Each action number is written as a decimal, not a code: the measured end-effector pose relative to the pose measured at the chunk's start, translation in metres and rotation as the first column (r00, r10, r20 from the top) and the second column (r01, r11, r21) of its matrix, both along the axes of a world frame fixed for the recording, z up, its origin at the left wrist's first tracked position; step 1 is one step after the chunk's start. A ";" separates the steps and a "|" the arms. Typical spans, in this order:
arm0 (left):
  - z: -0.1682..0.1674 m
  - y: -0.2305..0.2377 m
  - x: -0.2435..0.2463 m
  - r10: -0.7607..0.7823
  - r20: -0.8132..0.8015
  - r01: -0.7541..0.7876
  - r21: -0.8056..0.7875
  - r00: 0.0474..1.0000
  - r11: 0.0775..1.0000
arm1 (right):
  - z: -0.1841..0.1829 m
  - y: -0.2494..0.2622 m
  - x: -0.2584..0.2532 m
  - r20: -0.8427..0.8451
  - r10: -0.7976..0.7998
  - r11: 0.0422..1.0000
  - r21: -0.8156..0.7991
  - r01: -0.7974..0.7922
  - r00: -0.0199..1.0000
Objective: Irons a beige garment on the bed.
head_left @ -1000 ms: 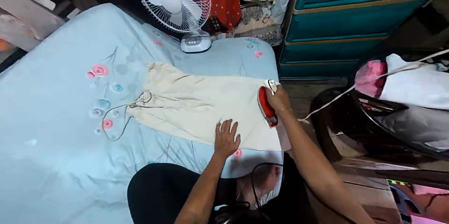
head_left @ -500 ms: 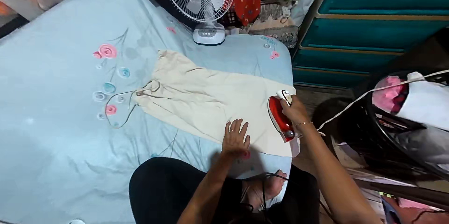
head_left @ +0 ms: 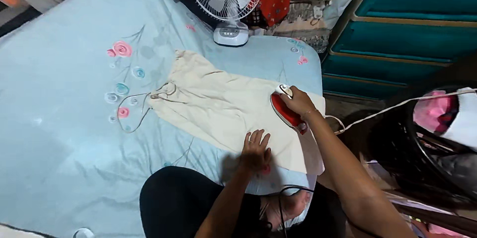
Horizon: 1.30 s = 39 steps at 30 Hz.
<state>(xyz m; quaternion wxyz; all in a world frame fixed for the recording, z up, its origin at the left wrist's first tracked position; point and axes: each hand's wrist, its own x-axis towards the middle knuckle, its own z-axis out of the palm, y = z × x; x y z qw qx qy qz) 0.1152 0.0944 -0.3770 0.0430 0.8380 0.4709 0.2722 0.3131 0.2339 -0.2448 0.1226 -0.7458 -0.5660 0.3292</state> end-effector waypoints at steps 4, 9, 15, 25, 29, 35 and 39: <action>0.000 0.001 -0.001 0.001 0.007 -0.001 -0.019 1.000 1.000 | -0.007 0.033 -0.021 0.052 -0.059 0.997 0.058 0.056 0.997; 0.001 0.002 -0.001 0.015 -0.027 -0.015 -0.007 1.000 1.000 | -0.003 0.072 -0.048 0.109 -0.042 0.999 0.024 0.040 0.993; 0.002 0.002 -0.003 -0.027 0.057 0.032 -0.096 0.998 0.995 | 0.002 0.024 -0.051 0.063 -0.024 1.000 -0.017 0.025 0.998; 0.032 0.005 -0.037 0.039 0.448 0.092 -0.266 0.893 0.960 | 0.017 -0.040 -0.069 0.116 0.117 0.989 -0.107 -0.105 0.986; 0.047 0.024 -0.096 0.423 0.332 -0.309 -0.346 0.843 0.886 | 0.016 -0.042 -0.081 0.141 0.091 0.994 -0.066 -0.082 0.986; 0.051 0.079 -0.159 0.839 0.380 -0.462 -0.707 0.390 0.535 | 0.012 -0.028 -0.094 0.171 0.057 0.998 -0.040 -0.051 0.984; 0.052 0.111 -0.176 0.911 0.406 -0.294 -0.864 0.073 0.408 | 0.013 -0.033 -0.093 0.144 0.059 0.998 -0.009 -0.058 0.988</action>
